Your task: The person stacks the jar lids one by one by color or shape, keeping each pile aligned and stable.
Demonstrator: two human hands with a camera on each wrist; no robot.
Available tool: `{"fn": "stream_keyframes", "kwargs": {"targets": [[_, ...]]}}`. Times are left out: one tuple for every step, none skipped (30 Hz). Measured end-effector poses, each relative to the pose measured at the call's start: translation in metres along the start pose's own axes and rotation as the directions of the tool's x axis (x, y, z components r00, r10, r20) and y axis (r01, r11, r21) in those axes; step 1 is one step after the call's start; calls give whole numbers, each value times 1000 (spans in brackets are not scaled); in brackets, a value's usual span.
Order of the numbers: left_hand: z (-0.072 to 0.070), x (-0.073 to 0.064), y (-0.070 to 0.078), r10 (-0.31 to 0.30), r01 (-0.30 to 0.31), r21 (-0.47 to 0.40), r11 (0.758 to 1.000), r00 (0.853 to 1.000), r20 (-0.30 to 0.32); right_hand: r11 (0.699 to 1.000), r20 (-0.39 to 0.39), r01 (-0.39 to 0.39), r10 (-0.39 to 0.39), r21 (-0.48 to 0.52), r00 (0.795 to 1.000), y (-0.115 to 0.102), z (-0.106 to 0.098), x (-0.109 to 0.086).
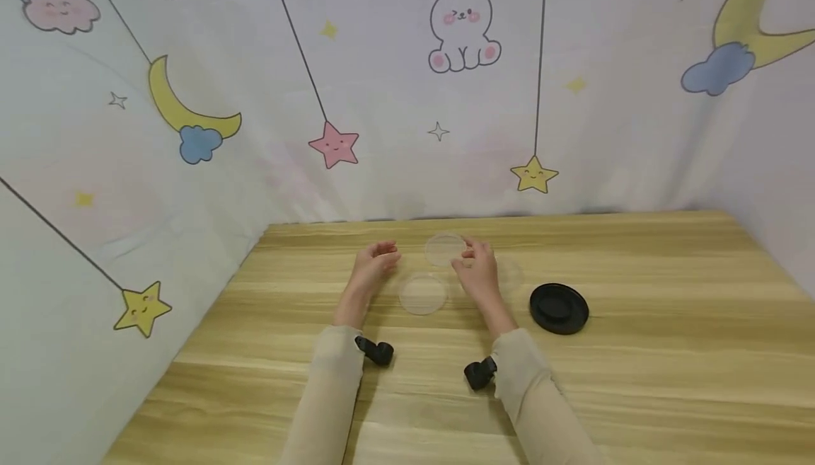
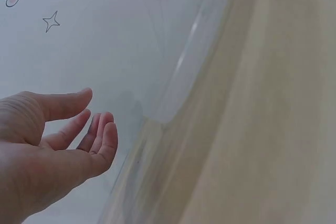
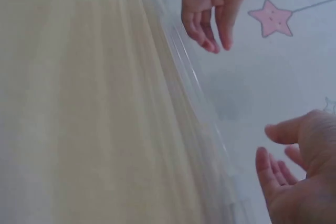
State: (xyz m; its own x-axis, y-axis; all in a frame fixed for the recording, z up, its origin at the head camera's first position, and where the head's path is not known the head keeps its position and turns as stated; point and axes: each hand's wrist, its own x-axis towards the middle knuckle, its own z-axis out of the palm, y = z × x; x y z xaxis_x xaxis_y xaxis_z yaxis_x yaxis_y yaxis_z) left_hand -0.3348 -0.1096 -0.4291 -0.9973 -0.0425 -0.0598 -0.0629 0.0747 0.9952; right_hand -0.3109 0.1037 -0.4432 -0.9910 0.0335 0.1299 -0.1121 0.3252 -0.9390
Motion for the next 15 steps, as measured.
{"fn": "stream_keyframes", "kwargs": {"targets": [[3,2,1,7,-6,-17,1000,1000,5,1000,-17,-4,3,-24,1000,0,-2,3],[6,4,2,14,-13,-29,999,1000,9,999,-26,-12,11,-41,1000,0,-3,6],[9,6,2,15,-15,-45,999,1000,15,999,-23,-21,20,-47,1000,1,-4,9],[12,8,3,6,-5,-60,998,1000,23,998,-7,-29,29,-52,1000,1,-5,13],[14,9,3,-3,6,-73,997,999,33,998,11,-37,37,-58,999,2,-7,15],[16,11,3,-14,18,-85,996,999,45,997,29,-43,45,-66,999,3,-7,18],[18,12,3,-22,26,-88,996,998,53,996,45,-48,51,-71,998,2,-8,20],[20,13,3,-26,31,-90,995,998,60,996,54,-53,57,-65,997,2,-8,22],[22,14,3,-31,38,-93,995,997,71,997,62,-57,61,-57,996,2,-8,23],[23,15,4,-34,41,-90,995,996,79,997,70,-66,69,-49,995,1,-8,25],[24,16,4,-37,45,-90,995,996,85,996,75,-77,80,-41,994,-1,-7,26],[25,17,4,-37,45,-90,995,996,86,996,80,-84,87,-41,993,-2,-7,26],[26,18,5,-37,44,-85,995,996,84,995,87,-90,93,-39,992,-4,-6,27],[27,19,5,-37,44,-84,995,996,85,995,89,-92,95,-41,991,-4,-5,28],[28,20,4,-38,45,-80,996,996,85,994,92,-93,98,-54,991,-5,-4,29]]}}
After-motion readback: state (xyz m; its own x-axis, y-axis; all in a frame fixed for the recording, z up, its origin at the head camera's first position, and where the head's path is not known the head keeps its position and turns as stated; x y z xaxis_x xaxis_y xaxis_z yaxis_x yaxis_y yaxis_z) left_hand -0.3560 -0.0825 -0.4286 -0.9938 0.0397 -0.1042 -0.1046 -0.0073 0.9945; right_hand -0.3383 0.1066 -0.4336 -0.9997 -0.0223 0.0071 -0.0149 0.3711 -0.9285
